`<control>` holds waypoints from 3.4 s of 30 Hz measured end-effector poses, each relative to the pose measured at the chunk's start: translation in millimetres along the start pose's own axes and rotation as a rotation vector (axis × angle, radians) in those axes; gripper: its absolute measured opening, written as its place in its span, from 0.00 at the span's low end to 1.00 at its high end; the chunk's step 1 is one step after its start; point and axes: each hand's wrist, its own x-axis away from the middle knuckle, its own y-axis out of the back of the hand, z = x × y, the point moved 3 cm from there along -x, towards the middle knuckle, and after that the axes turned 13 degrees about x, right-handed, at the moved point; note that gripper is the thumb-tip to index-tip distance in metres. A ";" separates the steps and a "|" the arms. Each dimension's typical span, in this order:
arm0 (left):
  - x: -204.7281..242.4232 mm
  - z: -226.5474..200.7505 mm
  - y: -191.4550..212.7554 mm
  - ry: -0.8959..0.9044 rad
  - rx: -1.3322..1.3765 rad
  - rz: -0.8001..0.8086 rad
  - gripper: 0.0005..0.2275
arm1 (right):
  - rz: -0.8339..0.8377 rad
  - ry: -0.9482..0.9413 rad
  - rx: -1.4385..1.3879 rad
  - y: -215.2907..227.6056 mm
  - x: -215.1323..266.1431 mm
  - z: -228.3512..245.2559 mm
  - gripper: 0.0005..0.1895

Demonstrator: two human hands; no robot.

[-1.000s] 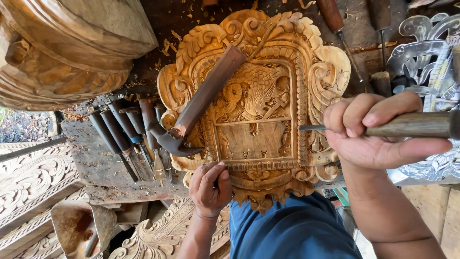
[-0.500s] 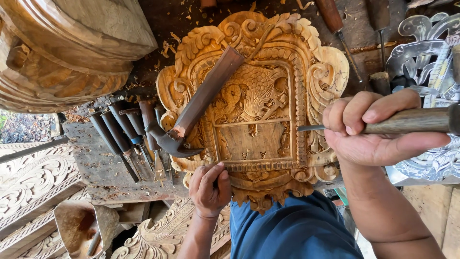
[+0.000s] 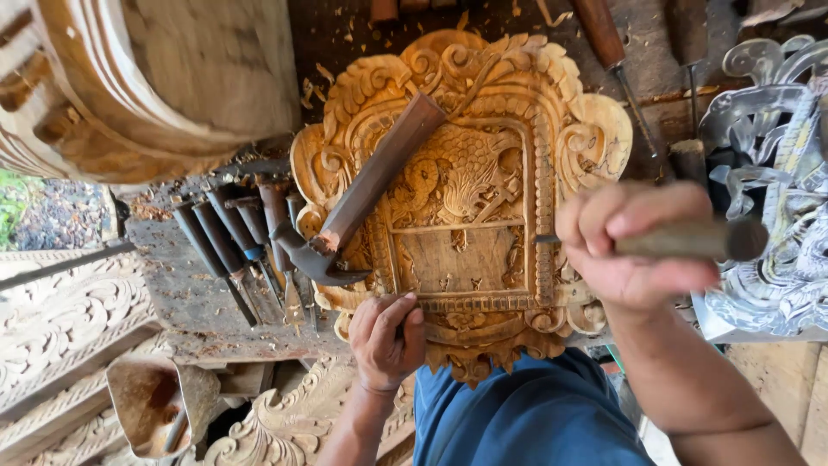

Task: The person carves a decorative wooden panel using a chisel and hammer, then cleans the wood shavings off the surface with their hands.

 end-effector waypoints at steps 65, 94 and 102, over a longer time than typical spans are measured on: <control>0.6 -1.1 8.2 -0.046 0.046 -0.048 0.13 | 1.382 -0.409 -0.273 -100.5 -9.2 -15.6 0.20; 5.9 0.2 4.6 -0.027 0.017 -0.106 0.06 | 1.222 -0.666 -0.051 -93.4 -9.3 -22.7 0.26; 2.9 -3.5 5.0 -0.008 0.046 -0.093 0.04 | 0.967 -0.430 -0.081 -70.2 -50.5 -25.7 0.23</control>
